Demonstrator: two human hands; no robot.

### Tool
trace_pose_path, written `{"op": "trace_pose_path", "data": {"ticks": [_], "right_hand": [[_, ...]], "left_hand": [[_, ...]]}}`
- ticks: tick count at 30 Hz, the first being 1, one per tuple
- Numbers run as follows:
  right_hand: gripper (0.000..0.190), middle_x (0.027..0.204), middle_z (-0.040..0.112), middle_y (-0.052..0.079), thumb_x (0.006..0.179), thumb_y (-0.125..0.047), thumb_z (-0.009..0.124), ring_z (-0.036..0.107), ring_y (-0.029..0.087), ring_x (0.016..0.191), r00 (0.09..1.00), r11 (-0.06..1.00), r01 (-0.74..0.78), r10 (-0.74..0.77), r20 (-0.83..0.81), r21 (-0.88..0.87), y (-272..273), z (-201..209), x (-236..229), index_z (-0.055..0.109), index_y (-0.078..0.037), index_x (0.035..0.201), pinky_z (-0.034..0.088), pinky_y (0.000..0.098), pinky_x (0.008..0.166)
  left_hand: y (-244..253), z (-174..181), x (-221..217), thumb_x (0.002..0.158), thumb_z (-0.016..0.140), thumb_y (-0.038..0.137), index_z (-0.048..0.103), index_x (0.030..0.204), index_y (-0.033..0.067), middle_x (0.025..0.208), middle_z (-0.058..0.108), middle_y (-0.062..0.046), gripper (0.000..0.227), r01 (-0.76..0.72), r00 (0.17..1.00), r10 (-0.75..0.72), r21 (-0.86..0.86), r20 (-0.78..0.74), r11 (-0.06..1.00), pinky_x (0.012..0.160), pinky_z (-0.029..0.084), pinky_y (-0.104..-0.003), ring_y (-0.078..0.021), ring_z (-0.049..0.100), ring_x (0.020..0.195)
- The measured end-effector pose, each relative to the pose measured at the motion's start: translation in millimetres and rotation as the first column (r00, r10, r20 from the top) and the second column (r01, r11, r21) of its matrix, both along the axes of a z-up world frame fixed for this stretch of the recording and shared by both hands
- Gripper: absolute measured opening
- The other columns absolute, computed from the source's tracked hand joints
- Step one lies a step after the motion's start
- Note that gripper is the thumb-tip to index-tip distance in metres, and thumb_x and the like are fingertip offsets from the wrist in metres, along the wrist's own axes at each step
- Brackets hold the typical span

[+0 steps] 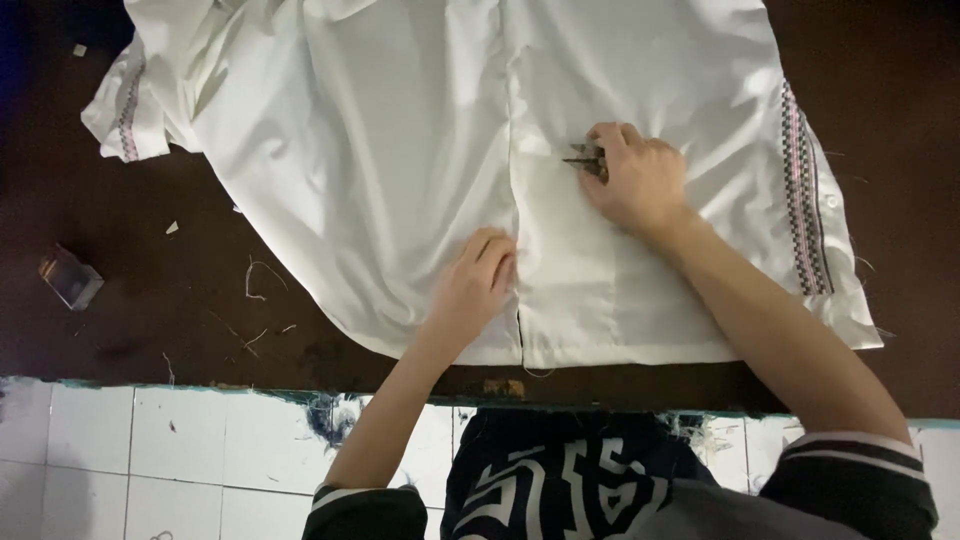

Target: Trimming excess threads from a white garment using small snips on a work table.

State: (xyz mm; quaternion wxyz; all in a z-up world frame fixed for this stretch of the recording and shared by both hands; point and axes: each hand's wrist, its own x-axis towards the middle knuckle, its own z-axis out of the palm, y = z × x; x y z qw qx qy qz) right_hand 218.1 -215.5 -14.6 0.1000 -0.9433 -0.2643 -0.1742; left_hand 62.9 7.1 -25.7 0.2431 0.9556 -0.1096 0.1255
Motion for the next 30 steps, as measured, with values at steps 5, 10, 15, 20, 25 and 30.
{"op": "trace_pose_path", "data": {"ticks": [5,10,15,20,25,30], "right_hand": [[0.047,0.099,0.074,0.015,0.096,-0.04,0.061,0.074,0.037,0.09,0.771,0.99,0.106,-0.02,-0.637,0.097,8,59,-19,0.055,-0.014,0.135,0.057,0.0478,0.078],[0.039,0.093,0.076,0.013,0.092,-0.033,0.061,0.075,0.033,0.086,0.549,0.99,-0.139,0.069,-0.833,-0.009,25,118,-61,0.068,-0.01,0.122,0.059,0.0434,0.081],[0.034,0.082,0.076,0.016,0.094,-0.033,0.061,0.075,0.035,0.078,0.476,0.937,-0.345,0.116,-0.872,-0.064,30,125,-70,0.071,-0.002,0.102,0.059,0.0414,0.075],[0.031,0.063,0.064,0.007,0.099,-0.037,0.055,0.068,0.024,0.06,0.523,0.902,-0.421,0.154,-0.838,-0.097,39,101,-68,0.063,-0.009,0.09,0.057,0.0333,0.065],[0.032,0.063,0.065,0.008,0.099,-0.035,0.054,0.068,0.022,0.057,0.524,0.898,-0.434,0.185,-0.832,-0.073,40,82,-68,0.066,-0.006,0.098,0.058,0.0337,0.063],[0.033,0.057,0.059,0.005,0.099,-0.038,0.054,0.061,0.021,0.051,0.513,0.903,-0.416,0.137,-0.848,-0.105,34,98,-64,0.06,-0.01,0.083,0.054,0.0328,0.059]], "left_hand": [[6,5,-7,0.105,0.057,0.014,0.06,0.106,0.0117,0.107,0.061,-0.004,0.005,0.027,0.999,-0.03,-0.082,-0.037,0.996,0.08,0.06,-0.034,-0.0256,0.069,0.098],[4,17,-6,0.107,0.056,0.015,0.061,0.111,0.0105,0.111,0.066,-0.008,0.008,0.01,0.991,-0.038,-0.204,-0.131,0.979,0.086,0.06,-0.038,-0.0268,0.071,0.102],[4,29,-7,0.106,0.057,0.011,0.061,0.112,0.01,0.112,0.069,-0.01,0.007,-0.004,0.991,-0.033,-0.266,-0.132,0.964,0.089,0.059,-0.037,-0.0264,0.071,0.106],[3,35,-8,0.107,0.053,0.012,0.059,0.11,0.0086,0.11,0.071,-0.012,0.007,-0.057,0.978,-0.011,-0.314,-0.21,0.948,0.092,0.056,-0.043,-0.0298,0.071,0.105],[5,34,-8,0.107,0.052,0.01,0.057,0.11,0.009,0.107,0.071,-0.012,0.005,-0.058,0.977,-0.014,-0.327,-0.215,0.943,0.09,0.056,-0.042,-0.0293,0.072,0.103],[6,37,-9,0.109,0.05,0.024,0.056,0.112,0.0122,0.117,0.069,-0.009,0.013,-0.07,0.964,-0.021,-0.328,-0.266,0.942,0.092,0.056,-0.043,-0.0285,0.071,0.105]]}}
